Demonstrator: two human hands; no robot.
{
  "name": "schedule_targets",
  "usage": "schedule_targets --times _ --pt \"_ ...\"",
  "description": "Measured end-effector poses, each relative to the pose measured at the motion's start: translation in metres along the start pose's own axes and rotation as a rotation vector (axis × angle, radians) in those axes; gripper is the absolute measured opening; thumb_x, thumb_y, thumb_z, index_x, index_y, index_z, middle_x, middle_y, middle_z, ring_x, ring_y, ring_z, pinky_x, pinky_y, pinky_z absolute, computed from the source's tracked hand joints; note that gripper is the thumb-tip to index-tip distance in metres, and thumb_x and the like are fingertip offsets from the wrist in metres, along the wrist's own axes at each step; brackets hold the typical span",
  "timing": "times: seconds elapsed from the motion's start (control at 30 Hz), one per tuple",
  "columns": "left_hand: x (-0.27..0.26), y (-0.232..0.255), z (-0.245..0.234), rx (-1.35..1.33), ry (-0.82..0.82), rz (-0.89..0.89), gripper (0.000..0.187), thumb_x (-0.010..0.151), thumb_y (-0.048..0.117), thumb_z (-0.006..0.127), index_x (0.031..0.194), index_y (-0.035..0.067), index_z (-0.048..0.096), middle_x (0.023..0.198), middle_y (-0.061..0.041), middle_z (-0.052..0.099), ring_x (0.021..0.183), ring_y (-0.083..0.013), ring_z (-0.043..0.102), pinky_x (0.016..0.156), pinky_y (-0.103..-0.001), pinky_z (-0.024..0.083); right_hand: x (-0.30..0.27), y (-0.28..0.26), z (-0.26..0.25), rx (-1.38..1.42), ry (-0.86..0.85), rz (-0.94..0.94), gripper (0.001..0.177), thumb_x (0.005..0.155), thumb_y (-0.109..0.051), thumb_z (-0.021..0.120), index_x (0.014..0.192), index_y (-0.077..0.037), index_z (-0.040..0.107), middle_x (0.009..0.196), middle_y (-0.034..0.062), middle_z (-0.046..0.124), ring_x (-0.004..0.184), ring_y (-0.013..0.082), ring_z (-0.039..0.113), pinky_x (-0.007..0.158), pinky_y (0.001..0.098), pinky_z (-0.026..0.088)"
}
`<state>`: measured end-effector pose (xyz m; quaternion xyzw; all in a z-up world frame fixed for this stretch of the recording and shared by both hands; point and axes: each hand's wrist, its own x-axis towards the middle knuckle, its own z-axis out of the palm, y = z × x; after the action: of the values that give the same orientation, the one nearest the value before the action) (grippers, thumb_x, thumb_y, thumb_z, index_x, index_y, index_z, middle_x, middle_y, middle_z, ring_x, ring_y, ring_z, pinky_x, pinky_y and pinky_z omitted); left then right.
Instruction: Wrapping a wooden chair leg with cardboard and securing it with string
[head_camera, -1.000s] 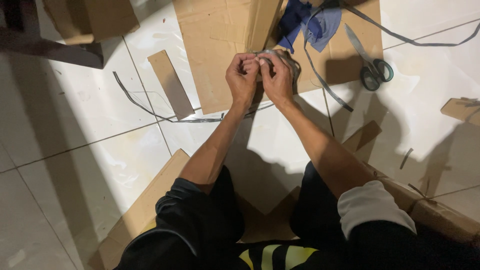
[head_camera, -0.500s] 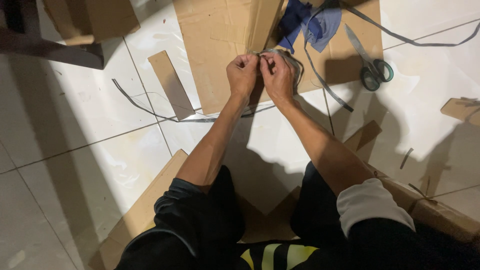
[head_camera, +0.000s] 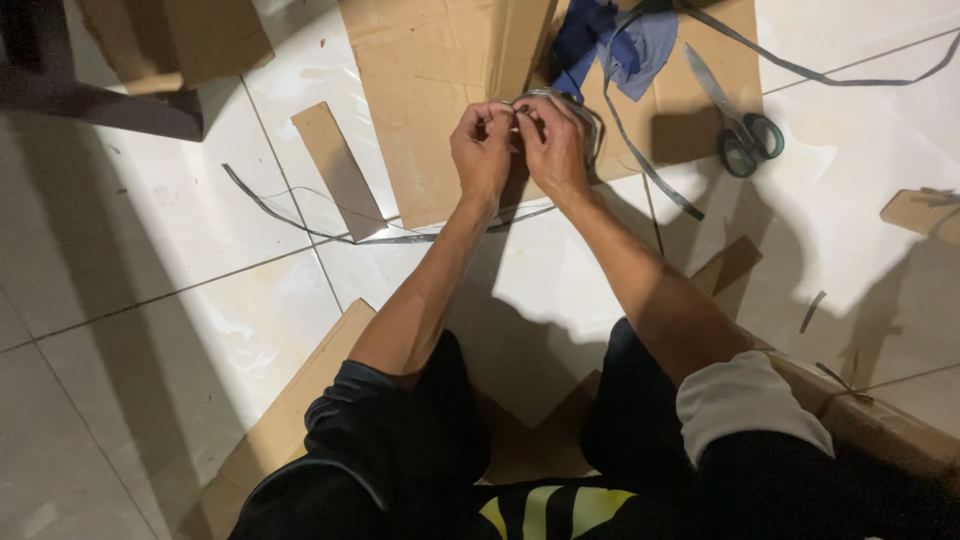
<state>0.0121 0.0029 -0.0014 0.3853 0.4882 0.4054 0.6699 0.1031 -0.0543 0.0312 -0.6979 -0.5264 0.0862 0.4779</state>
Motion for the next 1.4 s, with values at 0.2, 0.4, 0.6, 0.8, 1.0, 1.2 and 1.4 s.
schedule_targets --times 0.2,0.4,0.6,0.8,1.0,1.2,1.4 --pt "-0.003 -0.009 -0.014 -0.04 -0.144 0.108 0.018 0.094 0.017 0.071 0.104 0.003 0.071 0.066 0.008 0.044 0.061 -0.0023 0.041 0.058 -0.019 0.045 -0.006 0.019 0.013 0.053 0.007 0.226 0.018 0.096 -0.025 0.063 0.091 -0.009 0.068 0.086 0.0063 0.073 0.082 0.0231 0.069 0.076 0.037 0.05" --pt "0.004 0.012 -0.019 0.025 -0.212 0.072 0.023 0.084 0.02 0.084 0.093 0.001 0.073 0.067 -0.002 0.069 0.061 -0.0048 0.058 0.064 -0.022 0.057 -0.005 0.015 0.012 0.159 -0.014 0.355 0.019 0.098 -0.028 0.063 0.087 -0.012 0.064 0.074 -0.0012 0.063 0.07 0.0127 0.056 0.066 0.0314 0.044" --pt "0.008 0.008 -0.017 0.034 -0.235 0.048 0.016 0.086 0.019 0.081 0.085 0.006 0.071 0.06 0.006 0.051 0.058 -0.0015 0.043 0.057 -0.018 0.04 -0.001 -0.001 0.009 0.076 0.046 0.393 0.02 0.093 -0.033 0.063 0.081 -0.017 0.066 0.072 -0.0048 0.063 0.07 0.0117 0.057 0.069 0.0302 0.045" --pt "0.006 0.003 -0.002 0.222 0.034 0.101 0.011 0.086 0.02 0.066 0.083 0.01 0.07 0.067 0.003 0.06 0.061 -0.0052 0.051 0.06 -0.022 0.046 -0.001 0.015 0.02 0.191 0.09 0.46 0.015 0.095 -0.021 0.056 0.085 -0.014 0.065 0.077 -0.0027 0.072 0.076 0.0118 0.07 0.076 0.0271 0.052" --pt "0.004 0.022 0.013 0.26 0.245 0.071 0.009 0.082 0.018 0.061 0.078 0.01 0.061 0.063 -0.003 0.074 0.059 -0.0114 0.07 0.064 -0.027 0.056 0.011 0.023 0.038 0.463 0.423 0.783 0.017 0.072 0.001 0.057 0.073 -0.01 0.069 0.068 0.0023 0.07 0.063 0.0098 0.062 0.061 0.021 0.045" --pt "0.014 -0.006 -0.008 0.389 0.142 0.23 0.017 0.087 0.027 0.059 0.077 0.013 0.063 0.064 0.004 0.058 0.06 -0.0104 0.053 0.062 -0.029 0.049 0.001 0.025 0.016 0.821 0.286 1.045 0.021 0.081 0.0 0.068 0.09 -0.015 0.056 0.073 0.0074 0.065 0.05 0.0091 0.051 0.035 0.0236 0.028" --pt "-0.008 -0.013 0.017 -0.162 0.134 -0.158 0.014 0.087 0.023 0.065 0.09 0.009 0.066 0.073 -0.009 0.072 0.065 -0.0144 0.068 0.063 -0.028 0.059 0.014 0.07 -0.113 0.012 -1.123 0.359 0.01 0.09 -0.02 0.068 0.094 -0.012 0.073 0.082 0.0101 0.076 0.079 0.0296 0.073 0.079 0.0427 0.06"
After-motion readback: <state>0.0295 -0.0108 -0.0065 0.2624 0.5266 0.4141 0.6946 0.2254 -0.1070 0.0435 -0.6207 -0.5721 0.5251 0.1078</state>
